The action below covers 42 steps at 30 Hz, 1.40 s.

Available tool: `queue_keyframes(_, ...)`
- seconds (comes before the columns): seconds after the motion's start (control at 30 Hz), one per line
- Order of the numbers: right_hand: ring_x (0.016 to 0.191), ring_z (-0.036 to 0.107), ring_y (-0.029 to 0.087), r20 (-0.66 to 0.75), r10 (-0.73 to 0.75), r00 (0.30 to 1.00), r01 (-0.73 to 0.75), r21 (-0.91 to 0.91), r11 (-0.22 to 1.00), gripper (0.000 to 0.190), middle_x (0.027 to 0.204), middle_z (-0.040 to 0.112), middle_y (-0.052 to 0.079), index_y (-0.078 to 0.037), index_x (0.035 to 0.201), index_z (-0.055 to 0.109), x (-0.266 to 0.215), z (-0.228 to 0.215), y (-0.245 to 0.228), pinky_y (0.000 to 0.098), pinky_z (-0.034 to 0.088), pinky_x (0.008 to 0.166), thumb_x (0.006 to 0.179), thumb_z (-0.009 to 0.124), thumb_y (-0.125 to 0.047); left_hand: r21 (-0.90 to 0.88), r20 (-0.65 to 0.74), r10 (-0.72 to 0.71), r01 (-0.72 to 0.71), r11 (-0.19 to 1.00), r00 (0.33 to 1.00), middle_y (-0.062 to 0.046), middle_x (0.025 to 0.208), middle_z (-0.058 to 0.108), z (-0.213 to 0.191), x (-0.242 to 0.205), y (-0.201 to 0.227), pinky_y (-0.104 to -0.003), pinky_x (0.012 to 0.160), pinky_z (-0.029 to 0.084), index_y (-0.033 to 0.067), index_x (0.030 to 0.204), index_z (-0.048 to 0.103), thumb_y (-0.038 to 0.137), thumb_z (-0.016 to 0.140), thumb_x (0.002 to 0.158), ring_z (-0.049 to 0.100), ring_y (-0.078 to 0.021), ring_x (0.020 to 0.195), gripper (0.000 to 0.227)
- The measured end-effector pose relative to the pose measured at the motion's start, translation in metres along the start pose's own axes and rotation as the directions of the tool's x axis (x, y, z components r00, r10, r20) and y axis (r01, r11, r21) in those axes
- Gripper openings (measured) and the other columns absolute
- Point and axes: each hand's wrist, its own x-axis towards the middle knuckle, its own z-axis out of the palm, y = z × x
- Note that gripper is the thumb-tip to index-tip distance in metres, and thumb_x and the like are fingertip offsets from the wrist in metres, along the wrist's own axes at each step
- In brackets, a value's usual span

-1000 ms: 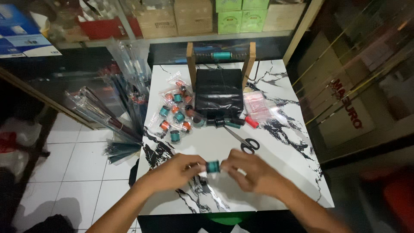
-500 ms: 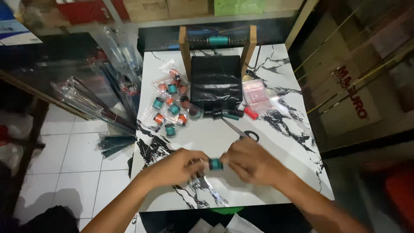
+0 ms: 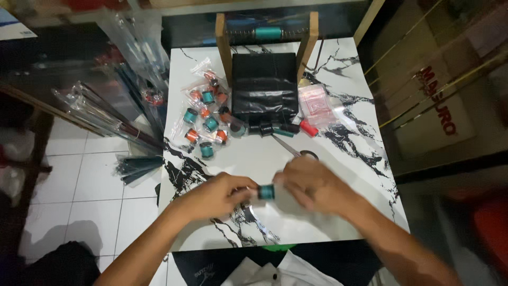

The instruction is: The person winds teal thread onto a small spool using a brass rod. They handle multiple spools and thread, occasionally using scissors to cut the thread. The person also places a spool into a small plastic bag.

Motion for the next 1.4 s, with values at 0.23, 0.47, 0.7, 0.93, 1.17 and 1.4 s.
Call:
queue_keyframes(0.23, 0.059, 0.046, 0.032, 0.080, 0.053, 0.995, -0.061, 0.102, 0.993, 0.015, 0.066, 0.055, 0.012, -0.004, 0.084, 0.066, -0.007, 0.033, 0.028, 0.0452, 0.042, 0.063, 0.095, 0.056, -0.003, -0.197, -0.130, 0.051, -0.076, 0.977, 0.990, -0.026, 0.100, 0.075, -0.004, -0.002, -0.001, -0.038, 0.070, 0.058, 0.0035, 0.123, 0.069, 0.009, 0.053, 0.099, 0.071, -0.0301, 0.068, 0.029)
queue_keyframes(0.47, 0.060, 0.059, 0.024, 0.060, 0.083, 0.995, -0.089, 0.114, 0.989, 0.027, 0.064, 0.062, 0.007, -0.009, 0.113, 0.076, -0.001, 0.005, 0.001, 0.0380, 0.048, 0.066, 0.091, 0.061, -0.001, -0.022, -0.135, 0.046, -0.050, 0.999, 0.990, -0.021, 0.099, 0.076, 0.001, -0.003, -0.009, -0.019, 0.042, 0.040, 0.0074, 0.128, 0.067, 0.011, 0.055, 0.100, 0.048, -0.0078, 0.041, 0.031)
queue_keyframes(0.7, 0.064, 0.054, 0.021, 0.280, 0.453, 0.847, -0.507, 0.168, 0.845, 0.025, 0.074, 0.061, 0.008, -0.005, 0.103, 0.073, -0.004, 0.024, 0.023, 0.0398, 0.050, 0.072, 0.087, 0.056, 0.003, -0.091, -0.147, 0.082, -0.096, 0.991, 0.986, -0.023, 0.090, 0.077, 0.002, -0.010, 0.003, -0.023, 0.042, 0.039, 0.0050, 0.121, 0.069, 0.009, 0.057, 0.098, 0.049, -0.0121, 0.039, 0.027)
queue_keyframes(0.93, 0.064, 0.064, 0.026, 0.188, 0.059, 0.980, -0.093, 0.175, 0.980, 0.026, 0.069, 0.066, 0.010, -0.008, 0.111, 0.076, 0.003, 0.000, -0.014, 0.0413, 0.054, 0.071, 0.093, 0.059, 0.001, 0.117, -0.132, 0.038, -0.023, 0.993, 0.991, -0.017, 0.087, 0.076, -0.002, -0.005, 0.000, -0.019, 0.040, 0.036, 0.0081, 0.123, 0.069, 0.011, 0.054, 0.101, 0.049, -0.0088, 0.039, 0.028)
queue_keyframes(1.17, 0.064, 0.059, 0.026, 0.035, 0.220, 0.975, -0.221, 0.265, 0.938, 0.018, 0.071, 0.067, 0.011, -0.005, 0.104, 0.075, 0.010, 0.008, 0.014, 0.0392, 0.049, 0.066, 0.098, 0.058, -0.004, -0.045, -0.070, 0.098, -0.101, 0.994, 0.993, -0.020, 0.090, 0.077, 0.001, -0.010, 0.007, -0.021, 0.044, 0.040, 0.0069, 0.124, 0.070, 0.008, 0.056, 0.098, 0.048, -0.0100, 0.040, 0.029)
queue_keyframes(1.4, 0.073, 0.063, 0.034, 0.230, -0.065, 0.971, 0.059, 0.034, 0.998, 0.013, 0.079, 0.063, 0.012, -0.006, 0.098, 0.067, 0.002, 0.025, -0.029, 0.0439, 0.051, 0.067, 0.103, 0.055, -0.010, 0.011, -0.167, 0.098, -0.097, 0.995, 0.981, -0.019, 0.084, 0.076, -0.005, -0.006, -0.007, -0.031, 0.059, 0.047, 0.0077, 0.117, 0.072, 0.016, 0.055, 0.100, 0.062, -0.0202, 0.056, 0.025)
